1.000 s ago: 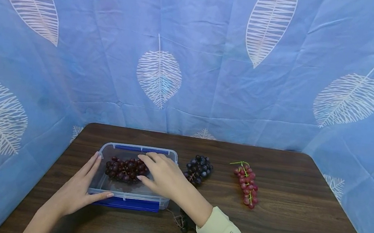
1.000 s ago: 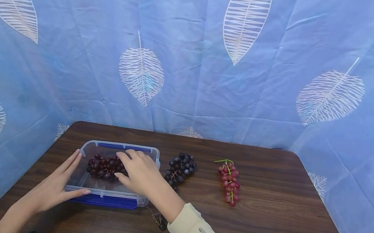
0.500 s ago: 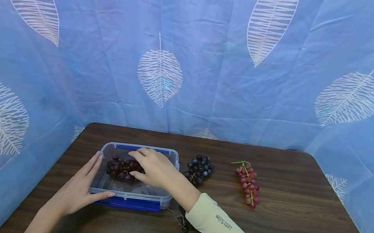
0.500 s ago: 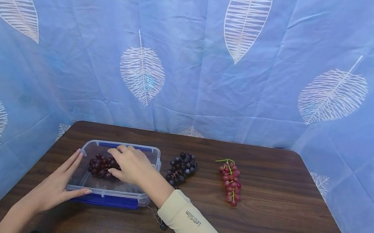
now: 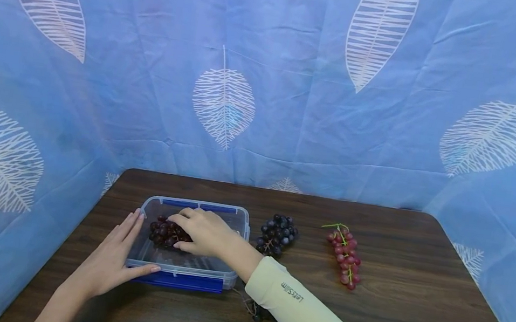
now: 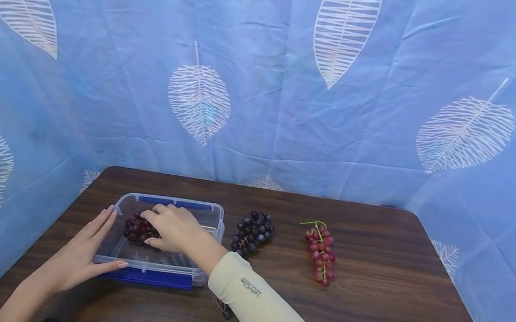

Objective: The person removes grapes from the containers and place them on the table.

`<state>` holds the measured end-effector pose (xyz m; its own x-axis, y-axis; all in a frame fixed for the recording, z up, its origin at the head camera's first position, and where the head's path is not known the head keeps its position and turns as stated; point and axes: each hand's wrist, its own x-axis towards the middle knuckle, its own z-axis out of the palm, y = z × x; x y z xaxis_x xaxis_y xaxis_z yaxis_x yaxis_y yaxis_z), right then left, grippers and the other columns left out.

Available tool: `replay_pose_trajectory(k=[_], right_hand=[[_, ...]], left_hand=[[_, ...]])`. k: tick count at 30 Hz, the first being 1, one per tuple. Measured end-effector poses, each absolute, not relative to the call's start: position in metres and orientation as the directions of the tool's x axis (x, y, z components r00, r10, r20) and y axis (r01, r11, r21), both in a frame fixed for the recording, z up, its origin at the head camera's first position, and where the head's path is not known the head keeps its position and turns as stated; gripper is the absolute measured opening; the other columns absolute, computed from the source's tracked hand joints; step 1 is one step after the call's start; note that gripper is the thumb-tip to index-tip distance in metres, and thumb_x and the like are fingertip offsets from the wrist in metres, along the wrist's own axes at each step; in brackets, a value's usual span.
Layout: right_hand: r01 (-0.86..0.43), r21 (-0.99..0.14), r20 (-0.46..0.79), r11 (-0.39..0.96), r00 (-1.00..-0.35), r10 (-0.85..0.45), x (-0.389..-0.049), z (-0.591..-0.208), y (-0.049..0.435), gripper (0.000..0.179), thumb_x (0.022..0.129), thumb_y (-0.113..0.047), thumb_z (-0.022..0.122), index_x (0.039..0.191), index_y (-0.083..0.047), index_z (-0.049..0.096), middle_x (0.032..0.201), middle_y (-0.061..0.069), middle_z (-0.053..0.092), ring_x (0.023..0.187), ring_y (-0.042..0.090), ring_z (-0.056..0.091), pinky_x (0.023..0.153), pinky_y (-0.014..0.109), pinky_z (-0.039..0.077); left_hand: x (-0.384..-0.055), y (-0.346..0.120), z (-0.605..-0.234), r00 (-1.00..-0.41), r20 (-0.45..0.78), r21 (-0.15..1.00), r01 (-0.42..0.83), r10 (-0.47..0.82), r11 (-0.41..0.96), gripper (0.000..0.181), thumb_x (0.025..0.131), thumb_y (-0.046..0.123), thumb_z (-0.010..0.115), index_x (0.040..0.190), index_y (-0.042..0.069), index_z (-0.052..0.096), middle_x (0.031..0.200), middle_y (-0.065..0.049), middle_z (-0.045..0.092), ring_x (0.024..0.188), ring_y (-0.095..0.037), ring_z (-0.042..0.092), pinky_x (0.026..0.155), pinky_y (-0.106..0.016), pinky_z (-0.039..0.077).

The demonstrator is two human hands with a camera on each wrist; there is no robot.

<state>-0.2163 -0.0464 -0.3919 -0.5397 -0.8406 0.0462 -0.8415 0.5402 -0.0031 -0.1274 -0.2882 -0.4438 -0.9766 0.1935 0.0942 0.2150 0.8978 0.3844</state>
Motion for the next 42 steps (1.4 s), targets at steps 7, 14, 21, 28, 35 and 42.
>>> replay_pose_trajectory(k=[7, 14, 21, 28, 35, 42], right_hand=[[-0.832, 0.019, 0.012, 0.555, -0.555, -0.832, -0.221, -0.401, -0.052, 0.064, 0.102, -0.047, 0.068, 0.159, -0.023, 0.049, 0.153, 0.006, 0.058, 0.134, 0.019, 0.062, 0.108, 0.032, 0.053], [-0.816, 0.02, 0.016, 0.578, -0.577, -0.816, -0.223, -0.415, -0.054, 0.07, 0.101, -0.05, 0.069, 0.161, -0.024, 0.045, 0.155, 0.005, 0.055, 0.136, 0.02, 0.06, 0.109, 0.032, 0.053], [-0.802, 0.002, 0.032, 0.598, -0.597, -0.801, -0.224, -0.429, -0.057, 0.075, 0.099, -0.051, 0.071, 0.162, -0.022, 0.043, 0.156, 0.006, 0.054, 0.138, 0.021, 0.059, 0.112, 0.033, 0.05], [-0.781, -0.006, 0.013, 0.625, -0.625, -0.781, -0.223, -0.439, -0.065, 0.08, 0.096, -0.054, 0.074, 0.163, -0.023, 0.041, 0.157, 0.004, 0.053, 0.138, 0.019, 0.058, 0.113, 0.033, 0.049], [-0.755, 0.006, -0.018, 0.655, -0.655, -0.755, -0.222, -0.443, -0.069, 0.085, 0.093, -0.057, 0.076, 0.164, -0.026, 0.039, 0.157, 0.002, 0.052, 0.136, 0.019, 0.058, 0.113, 0.034, 0.05], [-0.75, 0.064, -0.074, 0.659, -0.662, -0.746, -0.223, -0.446, -0.072, 0.085, 0.09, -0.061, 0.076, 0.161, -0.027, 0.043, 0.151, -0.003, 0.055, 0.133, 0.02, 0.058, 0.106, 0.038, 0.055]], left_hand=[[-0.13, -0.286, -0.443, -0.977, 0.084, 0.384, 0.215, 0.197, 0.898, 0.123, 0.088, 0.068, 0.074, 0.169, 0.001, 0.01, 0.175, -0.026, 0.009, 0.157, -0.052, 0.018, 0.12, -0.074, 0.022], [-0.13, -0.285, -0.442, -0.977, 0.084, 0.384, 0.213, 0.195, 0.899, 0.122, 0.088, 0.068, 0.074, 0.169, 0.0, 0.012, 0.175, -0.027, 0.01, 0.158, -0.052, 0.018, 0.121, -0.073, 0.022], [-0.127, -0.283, -0.443, -0.979, 0.08, 0.378, 0.204, 0.188, 0.903, 0.122, 0.088, 0.068, 0.073, 0.169, 0.001, 0.013, 0.174, -0.028, 0.011, 0.156, -0.055, 0.02, 0.12, -0.075, 0.023], [-0.124, -0.283, -0.444, -0.98, 0.085, 0.373, 0.2, 0.182, 0.906, 0.12, 0.088, 0.068, 0.073, 0.169, 0.001, 0.015, 0.174, -0.027, 0.013, 0.154, -0.057, 0.022, 0.117, -0.077, 0.026], [-0.125, -0.284, -0.445, -0.982, 0.076, 0.365, 0.191, 0.175, 0.911, 0.12, 0.088, 0.067, 0.074, 0.169, 0.0, 0.015, 0.174, -0.027, 0.013, 0.152, -0.059, 0.024, 0.113, -0.079, 0.029], [-0.126, -0.285, -0.446, -0.982, 0.082, 0.357, 0.188, 0.17, 0.915, 0.12, 0.088, 0.068, 0.073, 0.169, 0.001, 0.016, 0.174, -0.027, 0.014, 0.152, -0.06, 0.025, 0.112, -0.079, 0.03]])
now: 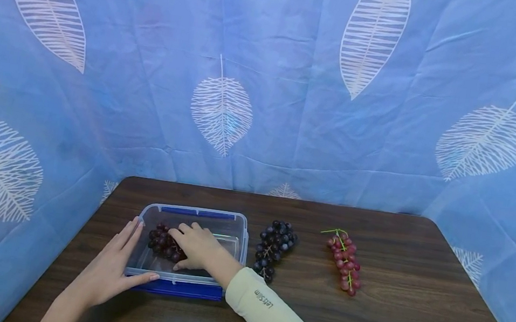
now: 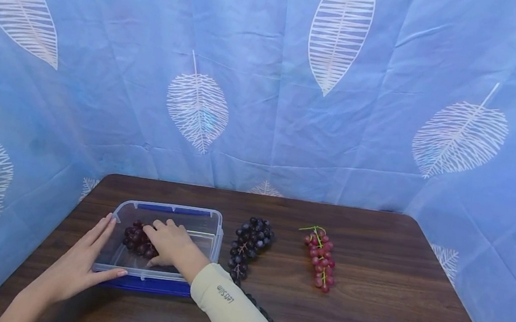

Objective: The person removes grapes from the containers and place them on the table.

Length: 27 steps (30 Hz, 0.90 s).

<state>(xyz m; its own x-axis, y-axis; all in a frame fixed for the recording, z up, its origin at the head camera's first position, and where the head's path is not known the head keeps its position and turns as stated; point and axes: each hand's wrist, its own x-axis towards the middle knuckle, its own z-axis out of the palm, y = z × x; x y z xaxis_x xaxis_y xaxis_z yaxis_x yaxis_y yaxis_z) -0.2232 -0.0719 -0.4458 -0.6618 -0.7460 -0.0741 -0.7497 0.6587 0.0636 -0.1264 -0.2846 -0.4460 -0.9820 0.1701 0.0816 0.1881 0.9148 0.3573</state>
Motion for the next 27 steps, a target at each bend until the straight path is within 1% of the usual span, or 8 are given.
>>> replay_pose_trajectory(k=[4, 7, 12, 18, 27], right_hand=[[-0.742, 0.059, -0.098, 0.667, -0.67, -0.736, -0.2206, -0.4436, -0.0724, 0.082, 0.089, -0.059, 0.079, 0.157, -0.028, 0.046, 0.148, -0.004, 0.056, 0.131, 0.023, 0.06, 0.101, 0.041, 0.058], [-0.731, 0.042, -0.097, 0.681, -0.681, -0.726, -0.2193, -0.4425, -0.072, 0.078, 0.09, -0.054, 0.081, 0.155, -0.028, 0.048, 0.146, -0.003, 0.058, 0.127, 0.024, 0.063, 0.098, 0.039, 0.059], [-0.712, 0.028, -0.098, 0.702, -0.701, -0.707, -0.2189, -0.4427, -0.0723, 0.074, 0.091, -0.047, 0.083, 0.154, -0.028, 0.049, 0.147, -0.001, 0.059, 0.124, 0.025, 0.065, 0.095, 0.037, 0.06], [-0.701, 0.049, -0.089, 0.712, -0.713, -0.696, -0.2194, -0.4422, -0.0728, 0.073, 0.09, -0.049, 0.084, 0.152, -0.029, 0.051, 0.14, -0.001, 0.064, 0.109, 0.02, 0.07, 0.087, 0.034, 0.062], [-0.709, 0.053, -0.064, 0.703, -0.705, -0.706, -0.2194, -0.4384, -0.0723, 0.067, 0.091, -0.05, 0.082, 0.146, -0.025, 0.054, 0.13, -0.001, 0.068, 0.096, 0.015, 0.071, 0.082, 0.032, 0.062]], left_hand=[[-0.1249, -0.285, -0.446, -0.982, 0.086, 0.361, 0.189, 0.169, 0.913, 0.119, 0.088, 0.068, 0.073, 0.169, 0.001, 0.017, 0.174, -0.027, 0.015, 0.152, -0.059, 0.025, 0.111, -0.079, 0.032], [-0.1241, -0.2852, -0.4455, -0.982, 0.085, 0.369, 0.19, 0.17, 0.91, 0.119, 0.088, 0.067, 0.073, 0.169, 0.001, 0.016, 0.174, -0.027, 0.014, 0.153, -0.059, 0.024, 0.111, -0.08, 0.032], [-0.1242, -0.2852, -0.4449, -0.983, 0.084, 0.373, 0.186, 0.166, 0.909, 0.119, 0.088, 0.068, 0.073, 0.169, 0.002, 0.015, 0.174, -0.028, 0.014, 0.153, -0.059, 0.024, 0.11, -0.08, 0.033], [-0.1237, -0.2851, -0.4447, -0.982, 0.09, 0.364, 0.19, 0.168, 0.912, 0.12, 0.088, 0.068, 0.074, 0.169, 0.001, 0.017, 0.174, -0.027, 0.015, 0.153, -0.058, 0.025, 0.111, -0.078, 0.033], [-0.1232, -0.2853, -0.4439, -0.982, 0.082, 0.371, 0.188, 0.169, 0.909, 0.12, 0.088, 0.067, 0.073, 0.169, 0.002, 0.014, 0.174, -0.027, 0.013, 0.153, -0.058, 0.024, 0.11, -0.079, 0.034]])
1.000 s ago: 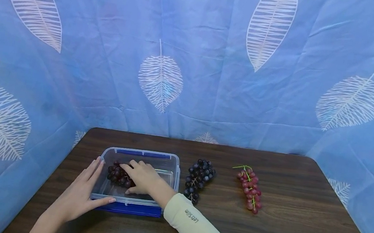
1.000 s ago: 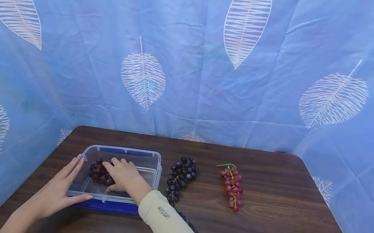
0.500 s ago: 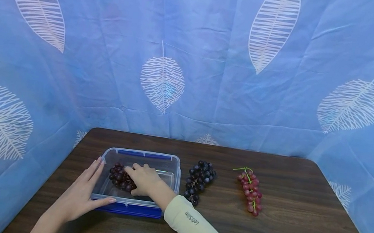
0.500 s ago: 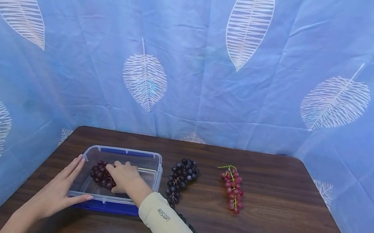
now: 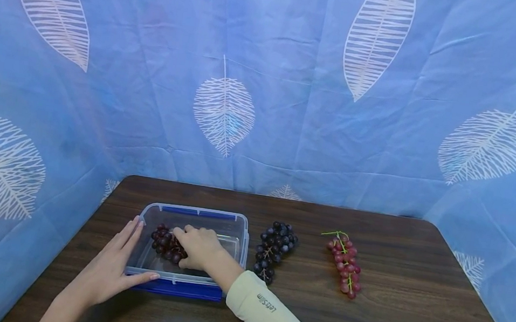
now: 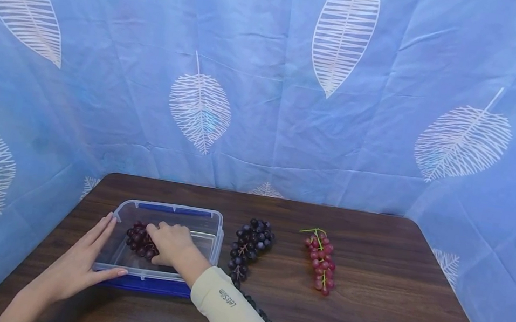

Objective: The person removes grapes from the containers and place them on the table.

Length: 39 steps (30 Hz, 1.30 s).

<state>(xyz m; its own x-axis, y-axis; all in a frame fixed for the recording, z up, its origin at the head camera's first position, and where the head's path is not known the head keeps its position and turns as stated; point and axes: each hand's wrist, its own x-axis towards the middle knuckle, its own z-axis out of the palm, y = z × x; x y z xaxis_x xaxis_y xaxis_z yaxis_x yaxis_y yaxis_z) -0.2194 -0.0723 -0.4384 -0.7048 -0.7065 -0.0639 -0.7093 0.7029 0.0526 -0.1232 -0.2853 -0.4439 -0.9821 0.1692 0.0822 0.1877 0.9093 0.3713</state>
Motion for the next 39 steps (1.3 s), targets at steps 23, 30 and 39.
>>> replay_pose_trajectory(k=[23, 30, 39], right_hand=[[-0.703, 0.172, 0.021, 0.69, -0.698, -0.716, -0.2, -0.395, -0.067, 0.064, 0.095, -0.054, 0.075, 0.147, -0.026, 0.052, 0.129, -0.002, 0.069, 0.077, 0.015, 0.068, 0.066, 0.028, 0.06], [-0.701, 0.188, 0.065, 0.688, -0.69, -0.721, -0.193, -0.385, -0.063, 0.062, 0.095, -0.054, 0.076, 0.145, -0.027, 0.053, 0.132, -0.002, 0.069, 0.082, 0.018, 0.07, 0.067, 0.029, 0.061], [-0.708, 0.206, 0.165, 0.675, -0.655, -0.737, -0.177, -0.37, -0.05, 0.058, 0.094, -0.053, 0.078, 0.139, -0.024, 0.056, 0.123, -0.001, 0.071, 0.072, 0.015, 0.066, 0.058, 0.027, 0.058]], left_hand=[[-0.123, -0.287, -0.442, -0.981, 0.088, 0.377, 0.192, 0.172, 0.906, 0.12, 0.089, 0.067, 0.073, 0.169, 0.001, 0.014, 0.174, -0.028, 0.014, 0.152, -0.059, 0.025, 0.109, -0.079, 0.034], [-0.125, -0.286, -0.443, -0.979, 0.089, 0.356, 0.201, 0.181, 0.913, 0.121, 0.089, 0.067, 0.074, 0.169, 0.001, 0.012, 0.174, -0.028, 0.013, 0.151, -0.059, 0.026, 0.109, -0.079, 0.034], [-0.124, -0.285, -0.443, -0.979, 0.09, 0.363, 0.201, 0.181, 0.91, 0.121, 0.088, 0.066, 0.075, 0.169, 0.001, 0.013, 0.174, -0.028, 0.012, 0.151, -0.059, 0.026, 0.108, -0.08, 0.034]])
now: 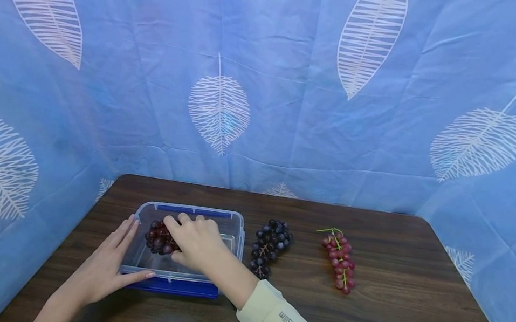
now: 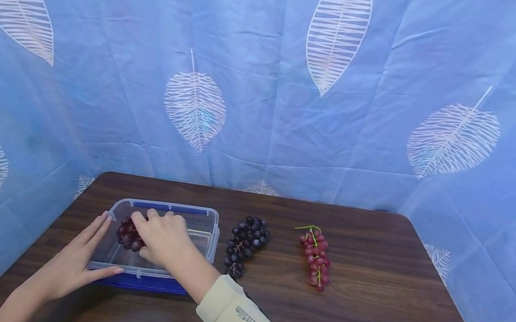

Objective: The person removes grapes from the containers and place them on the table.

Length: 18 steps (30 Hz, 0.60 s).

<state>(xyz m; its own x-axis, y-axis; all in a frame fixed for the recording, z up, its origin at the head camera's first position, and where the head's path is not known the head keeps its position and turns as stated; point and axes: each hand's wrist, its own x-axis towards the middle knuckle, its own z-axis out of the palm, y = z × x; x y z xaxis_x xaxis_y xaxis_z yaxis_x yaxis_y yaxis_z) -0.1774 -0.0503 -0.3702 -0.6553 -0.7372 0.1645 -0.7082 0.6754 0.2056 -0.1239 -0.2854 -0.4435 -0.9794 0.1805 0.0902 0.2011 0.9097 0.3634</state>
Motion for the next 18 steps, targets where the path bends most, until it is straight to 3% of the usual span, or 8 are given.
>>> replay_pose_trajectory(k=[9, 15, 18], right_hand=[[-0.686, 0.159, 0.268, 0.71, -0.662, -0.7, -0.168, -0.359, -0.03, 0.054, 0.093, -0.047, 0.079, 0.137, -0.023, 0.058, 0.117, -0.001, 0.072, 0.07, 0.016, 0.064, 0.054, 0.027, 0.054], [-0.654, 0.137, 0.276, 0.744, -0.696, -0.663, -0.166, -0.354, -0.014, 0.056, 0.093, -0.046, 0.078, 0.139, -0.022, 0.057, 0.114, -0.001, 0.07, 0.06, 0.014, 0.052, 0.045, 0.024, 0.039], [-0.637, 0.123, 0.286, 0.761, -0.711, -0.642, -0.165, -0.353, -0.006, 0.059, 0.093, -0.047, 0.079, 0.141, -0.021, 0.057, 0.118, -0.001, 0.071, 0.06, 0.016, 0.053, 0.044, 0.024, 0.035]], left_hand=[[-0.125, -0.285, -0.445, -0.979, 0.09, 0.365, 0.205, 0.184, 0.908, 0.121, 0.088, 0.066, 0.075, 0.169, 0.002, 0.012, 0.173, -0.029, 0.015, 0.15, -0.06, 0.027, 0.107, -0.08, 0.035], [-0.124, -0.286, -0.444, -0.979, 0.092, 0.363, 0.203, 0.182, 0.909, 0.12, 0.088, 0.066, 0.075, 0.169, 0.002, 0.014, 0.173, -0.029, 0.014, 0.15, -0.061, 0.026, 0.108, -0.08, 0.034], [-0.125, -0.285, -0.444, -0.98, 0.093, 0.354, 0.199, 0.178, 0.914, 0.121, 0.088, 0.067, 0.074, 0.169, 0.002, 0.013, 0.174, -0.028, 0.014, 0.151, -0.06, 0.026, 0.11, -0.08, 0.033]])
